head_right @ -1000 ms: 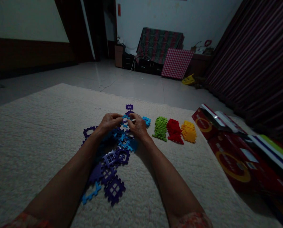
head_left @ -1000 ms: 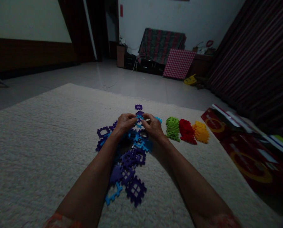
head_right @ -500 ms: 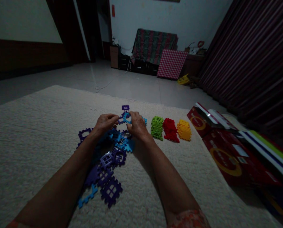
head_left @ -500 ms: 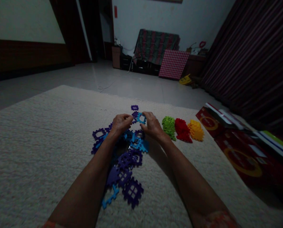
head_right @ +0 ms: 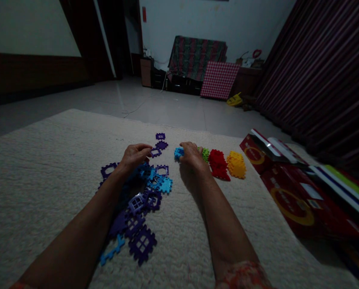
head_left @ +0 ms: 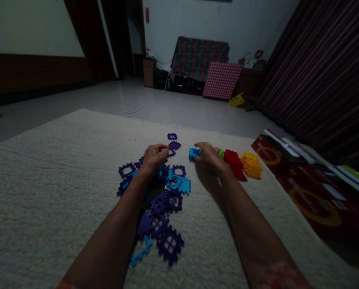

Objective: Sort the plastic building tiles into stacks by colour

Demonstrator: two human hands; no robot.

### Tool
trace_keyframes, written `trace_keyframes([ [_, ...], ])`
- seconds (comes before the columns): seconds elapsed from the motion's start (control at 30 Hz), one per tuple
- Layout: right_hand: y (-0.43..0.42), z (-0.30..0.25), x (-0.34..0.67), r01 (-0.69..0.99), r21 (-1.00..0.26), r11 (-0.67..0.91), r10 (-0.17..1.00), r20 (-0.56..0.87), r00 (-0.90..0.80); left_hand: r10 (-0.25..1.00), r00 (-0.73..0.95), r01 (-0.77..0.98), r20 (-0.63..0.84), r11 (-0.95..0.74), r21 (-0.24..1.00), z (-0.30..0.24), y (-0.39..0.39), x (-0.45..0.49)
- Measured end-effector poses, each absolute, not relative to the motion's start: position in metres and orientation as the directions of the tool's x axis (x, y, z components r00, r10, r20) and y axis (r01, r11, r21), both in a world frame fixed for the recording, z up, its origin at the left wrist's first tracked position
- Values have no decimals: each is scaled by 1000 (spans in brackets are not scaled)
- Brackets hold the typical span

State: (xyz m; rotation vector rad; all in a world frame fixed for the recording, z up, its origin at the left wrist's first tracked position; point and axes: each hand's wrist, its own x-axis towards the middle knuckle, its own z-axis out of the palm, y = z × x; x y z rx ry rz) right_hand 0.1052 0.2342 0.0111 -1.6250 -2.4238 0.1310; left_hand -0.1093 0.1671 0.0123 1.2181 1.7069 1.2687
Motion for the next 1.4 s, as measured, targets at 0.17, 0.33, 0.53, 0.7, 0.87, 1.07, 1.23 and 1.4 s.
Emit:
trace_keyframes([
  [0.17,232,12,102,907,-161,390,920,95,-379,939,-344,277,16,85,957,12,169,-110],
  [0.33,243,10,94,921,-37,388,921,39,-387,934,-356,272,16,87,958,13,168,-110],
  [0.53,255,9,89,919,35,393,919,-60,-390,925,-379,242,-2,101,965,16,166,-112],
  [0.7,260,9,89,911,35,411,907,-111,-405,873,-487,163,32,55,985,18,166,-117],
  [0.87,269,5,92,897,42,439,895,-101,-434,833,-554,25,16,-3,1000,22,166,-118],
  [1.07,264,11,94,876,-15,483,875,-39,-483,817,-576,-46,-5,-26,999,24,164,-117],
  [1.23,250,11,58,737,-103,668,744,125,-657,816,-578,-81,-24,-28,996,25,165,-116],
  [1.4,251,-16,15,744,-161,649,760,177,-625,826,-562,-88,-36,-17,996,24,165,-115],
])
